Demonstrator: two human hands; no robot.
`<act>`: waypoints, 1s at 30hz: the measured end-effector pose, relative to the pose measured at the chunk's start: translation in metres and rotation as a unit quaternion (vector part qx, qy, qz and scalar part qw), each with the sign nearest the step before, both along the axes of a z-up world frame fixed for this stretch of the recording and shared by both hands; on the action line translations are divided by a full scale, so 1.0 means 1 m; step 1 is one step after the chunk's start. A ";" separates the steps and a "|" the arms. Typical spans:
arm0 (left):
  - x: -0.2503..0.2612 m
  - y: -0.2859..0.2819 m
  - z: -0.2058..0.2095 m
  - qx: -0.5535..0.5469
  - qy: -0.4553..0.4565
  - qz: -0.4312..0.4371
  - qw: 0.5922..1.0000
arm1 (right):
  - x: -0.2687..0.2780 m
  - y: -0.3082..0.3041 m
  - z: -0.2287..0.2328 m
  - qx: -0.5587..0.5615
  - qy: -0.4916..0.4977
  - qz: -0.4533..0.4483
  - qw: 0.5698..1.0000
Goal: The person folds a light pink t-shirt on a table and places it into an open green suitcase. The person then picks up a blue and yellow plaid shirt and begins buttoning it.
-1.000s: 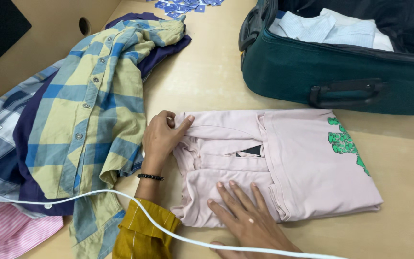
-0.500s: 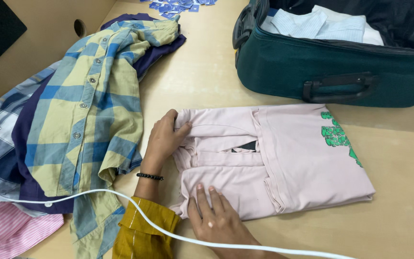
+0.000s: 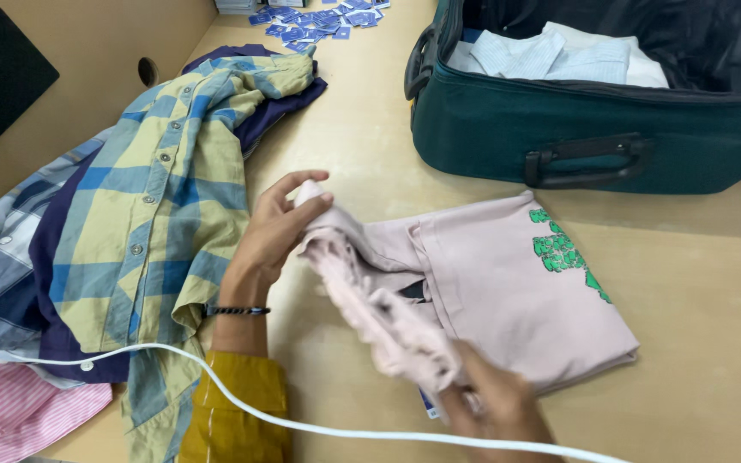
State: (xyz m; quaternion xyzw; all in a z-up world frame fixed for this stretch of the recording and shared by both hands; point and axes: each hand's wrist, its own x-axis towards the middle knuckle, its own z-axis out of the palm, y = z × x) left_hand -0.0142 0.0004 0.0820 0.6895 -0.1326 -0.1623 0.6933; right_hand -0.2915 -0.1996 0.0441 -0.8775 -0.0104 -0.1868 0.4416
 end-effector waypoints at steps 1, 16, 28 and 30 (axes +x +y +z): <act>0.003 -0.017 0.006 -0.029 -0.009 -0.019 0.999 | -0.007 -0.019 0.005 0.039 0.006 -0.047 0.998; -0.013 -0.201 -0.050 0.222 -0.391 -0.077 0.890 | -0.077 -0.152 -0.067 0.070 -0.026 -0.362 0.929; -0.046 -0.071 -0.049 0.451 -0.234 -0.039 0.861 | 0.028 -0.182 -0.026 -0.148 0.074 -0.142 0.976; -0.050 -0.056 -0.049 0.436 -0.256 -0.009 0.863 | 0.045 -0.189 -0.021 -0.232 0.066 -0.140 0.960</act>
